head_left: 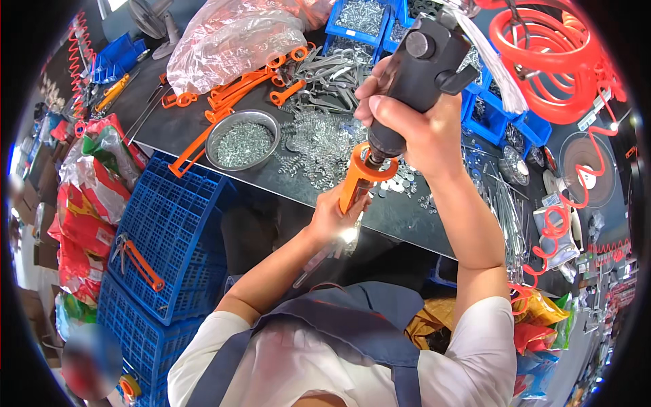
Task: Assembling components of manual caulking guns and securing them with screws using a pneumatic power tool.
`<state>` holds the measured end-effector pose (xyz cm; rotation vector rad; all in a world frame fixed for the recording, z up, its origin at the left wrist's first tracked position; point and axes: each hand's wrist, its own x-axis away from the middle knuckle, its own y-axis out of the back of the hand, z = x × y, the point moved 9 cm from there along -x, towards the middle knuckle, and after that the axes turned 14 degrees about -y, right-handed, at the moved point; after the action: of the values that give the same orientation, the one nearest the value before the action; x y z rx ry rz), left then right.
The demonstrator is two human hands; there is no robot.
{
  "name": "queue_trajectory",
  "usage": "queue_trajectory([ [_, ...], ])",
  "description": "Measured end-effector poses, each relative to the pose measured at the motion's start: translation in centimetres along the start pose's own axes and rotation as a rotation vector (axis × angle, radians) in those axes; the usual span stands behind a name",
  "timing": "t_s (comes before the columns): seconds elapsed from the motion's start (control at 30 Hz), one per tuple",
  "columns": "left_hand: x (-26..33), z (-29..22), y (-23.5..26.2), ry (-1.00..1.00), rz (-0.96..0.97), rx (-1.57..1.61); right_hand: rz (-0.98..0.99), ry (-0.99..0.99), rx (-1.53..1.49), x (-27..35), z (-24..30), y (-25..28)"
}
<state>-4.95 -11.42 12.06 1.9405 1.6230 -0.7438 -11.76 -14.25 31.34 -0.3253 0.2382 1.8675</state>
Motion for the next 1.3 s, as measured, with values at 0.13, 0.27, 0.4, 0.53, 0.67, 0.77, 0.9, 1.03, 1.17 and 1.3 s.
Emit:
queue_trajectory([
  [0.13, -0.2, -0.6, 0.0, -0.069, -0.027, -0.09, -0.023, 0.027, 0.096, -0.3, 0.1, -0.4],
  [0.27, -0.1, -1.1, -0.4, -0.176, -0.01, -0.187, 0.024, 0.029, 0.005, 0.0, 0.6, 0.0],
  [0.4, 0.3, -0.3, 0.3, -0.091, -0.031, -0.179, -0.163, 0.24, -0.181, 0.8, 5.2, 8.2],
  [0.53, 1.7, 1.5, 0.1, 0.051, 0.023, -0.025, -0.391, -0.131, -0.005, 2.8, -3.6, 18.7],
  [0.67, 2.7, 0.7, -0.7, 0.154, 0.195, 0.007, -0.691, -0.264, 1.17, 10.2, -15.7, 29.2],
  [0.77, 3.4, -3.1, 1.4, 0.155, 0.028, 0.492, -0.753, -0.825, 1.389, 15.5, -23.8, 39.6],
  [0.9, 1.4, -5.3, 9.6, 0.001, -0.419, 0.622, -0.881, -0.184, 1.396, 15.3, -13.5, 20.8],
  [1.03, 1.1, -1.7, 11.2, 0.081, -0.797, 0.83, 0.249, 0.04, 0.506, 16.4, -13.9, -1.1],
  [1.17, 2.0, -1.1, 11.7, 0.126, -0.868, 0.817, 0.063, 0.395, 1.104, 16.3, -13.2, -3.0],
  [1.3, 3.0, 0.1, 11.1, 0.131, -0.923, 1.032, 0.14, 0.341, 0.494, 15.6, -13.9, -4.9],
])
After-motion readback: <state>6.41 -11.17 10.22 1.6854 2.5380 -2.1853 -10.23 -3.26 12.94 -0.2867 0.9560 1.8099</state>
